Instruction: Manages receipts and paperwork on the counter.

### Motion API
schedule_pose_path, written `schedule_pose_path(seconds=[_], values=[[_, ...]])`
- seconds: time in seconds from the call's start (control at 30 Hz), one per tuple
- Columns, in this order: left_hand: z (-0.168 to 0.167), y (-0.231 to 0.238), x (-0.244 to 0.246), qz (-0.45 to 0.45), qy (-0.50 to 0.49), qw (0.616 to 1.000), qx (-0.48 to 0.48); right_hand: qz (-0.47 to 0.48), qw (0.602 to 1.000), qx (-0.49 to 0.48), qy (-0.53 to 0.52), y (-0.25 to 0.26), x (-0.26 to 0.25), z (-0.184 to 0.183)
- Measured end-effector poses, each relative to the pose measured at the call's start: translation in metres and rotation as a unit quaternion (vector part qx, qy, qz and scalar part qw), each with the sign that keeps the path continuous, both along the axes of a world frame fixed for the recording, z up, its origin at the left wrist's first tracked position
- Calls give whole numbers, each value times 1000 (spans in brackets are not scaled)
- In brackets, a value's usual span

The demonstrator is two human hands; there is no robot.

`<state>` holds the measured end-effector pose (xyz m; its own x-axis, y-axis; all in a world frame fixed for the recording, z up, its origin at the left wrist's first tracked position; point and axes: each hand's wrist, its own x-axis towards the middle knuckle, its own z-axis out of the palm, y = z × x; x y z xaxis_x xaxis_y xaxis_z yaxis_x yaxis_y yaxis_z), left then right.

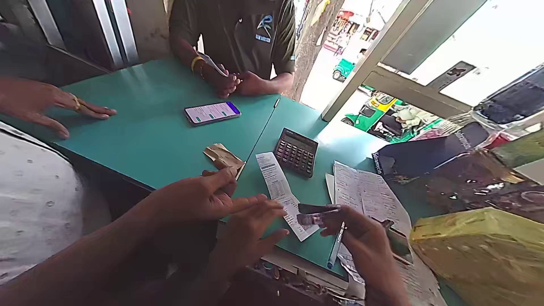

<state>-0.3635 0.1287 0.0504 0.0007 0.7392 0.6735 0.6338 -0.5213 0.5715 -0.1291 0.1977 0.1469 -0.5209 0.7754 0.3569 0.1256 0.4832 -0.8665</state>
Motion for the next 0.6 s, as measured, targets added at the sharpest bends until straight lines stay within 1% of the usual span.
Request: schedule_pose_path(seconds=[0.03,0.07,0.1,0.13,0.17,0.2,0.23,0.3,0.37,0.4,0.47,0.53,0.57,0.6], values=[[-17,2,-7,-5,-39,999,9,-3,999,-37,21,-5,1,-9],[-39,6,-19,-5,-51,998,35,-2,997,-63,38,-9,1,-15],[-40,4,-31,3,-46,998,38,0,996,-79,48,-11,0,-19],[-16,-7,-44,14,-24,1000,-10,1,995,-86,54,-13,-1,-20],[22,-21,-56,18,-7,998,-66,4,995,-86,55,-14,-3,-21],[43,-27,-63,15,6,997,-77,13,995,-84,53,-14,-4,-21],[46,-27,-59,4,-11,998,-66,23,995,-82,54,-14,-5,-21],[34,-16,-18,-37,-121,991,-47,37,994,-89,50,-13,-9,-22],[35,-10,1,-74,-189,976,-82,29,996,-77,29,-13,-11,-22],[40,-11,2,-75,-208,970,-104,12,999,-49,10,-14,-11,-22],[59,-13,5,-46,-253,958,-129,-46,997,59,-34,-13,-8,-24],[72,-17,20,-8,-308,936,-171,-96,976,175,-82,-10,-3,-27],[88,-18,23,15,-331,916,-225,-108,964,220,-106,-9,-1,-29],[113,-19,20,33,-340,890,-303,-103,954,251,-131,-10,0,-31]])
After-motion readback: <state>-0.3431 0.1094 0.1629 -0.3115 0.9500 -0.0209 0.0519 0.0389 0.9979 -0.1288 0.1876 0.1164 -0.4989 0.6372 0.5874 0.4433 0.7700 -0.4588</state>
